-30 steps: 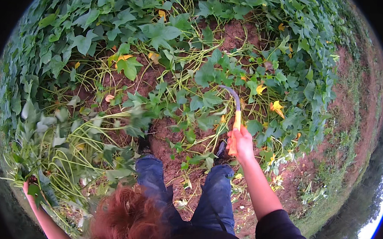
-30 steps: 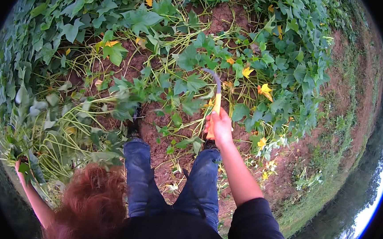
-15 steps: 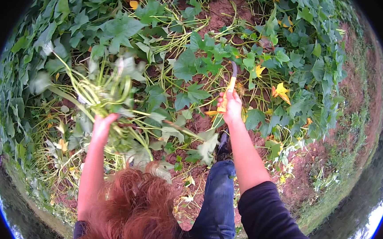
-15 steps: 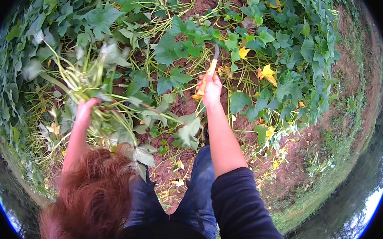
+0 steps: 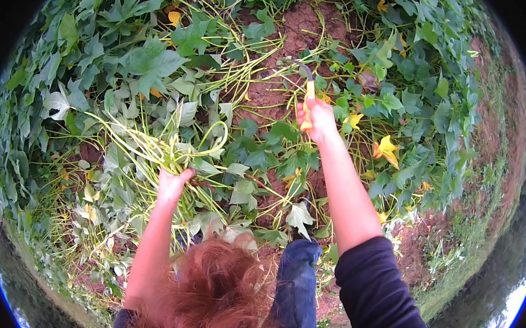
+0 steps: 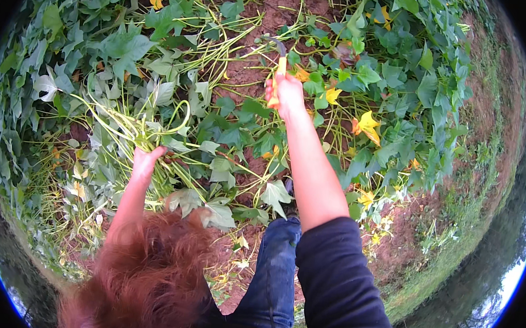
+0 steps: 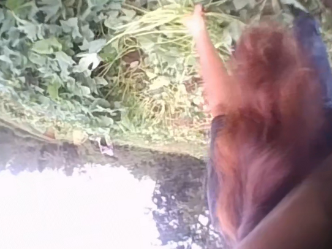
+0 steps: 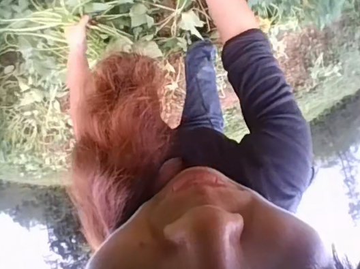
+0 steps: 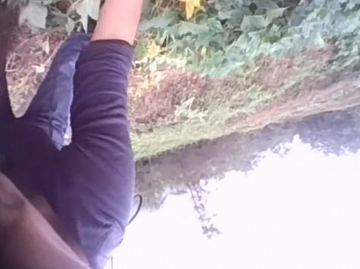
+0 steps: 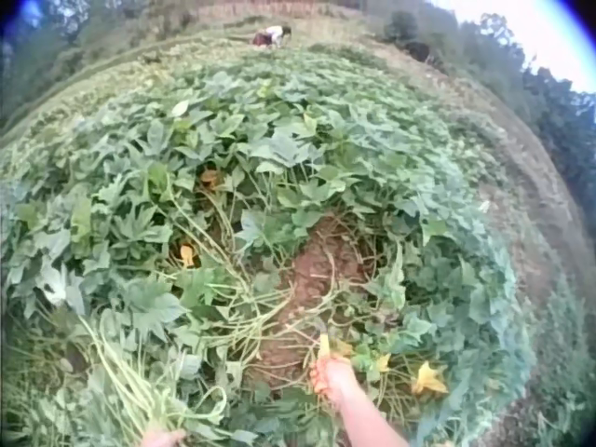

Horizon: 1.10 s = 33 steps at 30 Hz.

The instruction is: The person uses a small knife to cut long green vegetable stems from a dense patch of leafy plants. They gather the cut stems into bundles and place them on the ground, repeating the cutting and bundling process across the patch.

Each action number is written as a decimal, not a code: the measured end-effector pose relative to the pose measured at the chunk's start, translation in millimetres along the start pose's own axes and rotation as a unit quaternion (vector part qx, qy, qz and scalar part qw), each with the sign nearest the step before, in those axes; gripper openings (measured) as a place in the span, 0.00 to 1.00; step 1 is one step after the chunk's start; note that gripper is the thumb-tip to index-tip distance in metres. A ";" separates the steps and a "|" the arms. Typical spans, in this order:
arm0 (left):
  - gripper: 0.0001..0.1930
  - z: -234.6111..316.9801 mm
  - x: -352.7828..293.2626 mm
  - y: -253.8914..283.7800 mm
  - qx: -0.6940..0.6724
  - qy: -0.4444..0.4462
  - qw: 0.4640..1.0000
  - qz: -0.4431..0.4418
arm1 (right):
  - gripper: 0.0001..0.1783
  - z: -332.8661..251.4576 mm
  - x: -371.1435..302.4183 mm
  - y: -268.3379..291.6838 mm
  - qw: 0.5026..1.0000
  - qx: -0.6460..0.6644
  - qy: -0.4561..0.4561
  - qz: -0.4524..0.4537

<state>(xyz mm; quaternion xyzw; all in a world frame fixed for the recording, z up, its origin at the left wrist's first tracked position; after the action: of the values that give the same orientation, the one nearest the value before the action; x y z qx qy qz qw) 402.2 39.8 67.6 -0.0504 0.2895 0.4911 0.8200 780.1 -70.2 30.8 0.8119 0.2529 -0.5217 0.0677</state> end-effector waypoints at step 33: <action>0.17 -30.1 6.0 -6.1 -0.013 -0.020 1.000 -0.020 | 0.16 65.1 -59.7 -94.2 0.801 -0.591 0.093 0.013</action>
<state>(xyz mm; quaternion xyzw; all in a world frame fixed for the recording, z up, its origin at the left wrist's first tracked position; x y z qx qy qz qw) 396.6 30.2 38.3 -0.0569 0.2657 0.4796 0.8344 662.2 -33.6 68.9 0.6622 0.5067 -0.1921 0.5175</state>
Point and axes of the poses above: each hand's wrist, its own x-axis towards the middle knuckle, its own y-axis out of the back of the hand, z = x × y, the point moved 8 cm from there along x, towards the middle knuckle, and after that the axes turned 10 degrees about -y, right-handed, at the moved point
